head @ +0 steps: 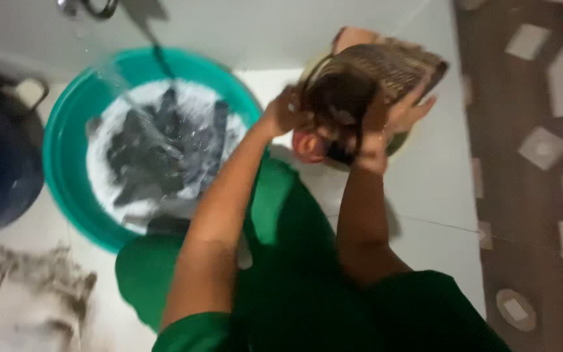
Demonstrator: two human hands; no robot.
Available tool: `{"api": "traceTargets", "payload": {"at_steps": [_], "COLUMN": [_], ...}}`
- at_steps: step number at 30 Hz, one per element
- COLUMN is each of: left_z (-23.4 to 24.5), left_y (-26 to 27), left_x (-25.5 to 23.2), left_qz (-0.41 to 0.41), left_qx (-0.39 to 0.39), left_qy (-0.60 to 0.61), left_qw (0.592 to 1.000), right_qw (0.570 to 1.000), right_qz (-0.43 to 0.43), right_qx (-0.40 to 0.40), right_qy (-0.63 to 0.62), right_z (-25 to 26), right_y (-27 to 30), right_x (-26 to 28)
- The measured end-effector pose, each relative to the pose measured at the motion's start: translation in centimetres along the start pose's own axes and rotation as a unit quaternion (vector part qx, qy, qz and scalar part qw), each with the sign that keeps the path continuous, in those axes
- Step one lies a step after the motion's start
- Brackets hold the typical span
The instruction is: The person washes several items of clothing by hand in a green basin under running water, scrubbing the fabric against itself and then placing the items in a nearby bucket.
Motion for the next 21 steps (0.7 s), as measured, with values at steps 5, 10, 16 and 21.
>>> {"api": "traceTargets", "payload": {"at_steps": [5,10,16,21], "left_z": [8.5,18.9,19.6,15.4], "left_y": [4.0,12.7,28.2,31.4], "left_x": [6.5,18.8,34.7,37.3], "left_qz": [-0.035,0.024,0.462,0.577], "left_qx": [-0.1,-0.216,-0.037,0.068], "left_qy": [0.085,-0.145,-0.27,-0.243], "left_qw": [0.991,0.965,0.844,0.777], "right_qw": [0.954,0.844,0.681,0.569], "right_qz": [0.216,0.191,0.057,0.143], "right_qx": [0.187,0.44,0.729,0.784], "right_qy": [-0.088,-0.24,-0.041,0.206], "right_z": [-7.6,-19.5,-31.4,-29.9], "right_y": [11.9,32.1,55.3,60.4], "right_x": [17.1,24.2,12.2,7.3]}}
Point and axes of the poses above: each hand's wrist, its own y-axis away from the middle knuckle, its own z-axis out of the back of the hand, x = y × z, the point moved 10 cm from there along -y, towards the middle knuckle, and after that the axes turned 3 degrees about y, right-handed, at the moved point
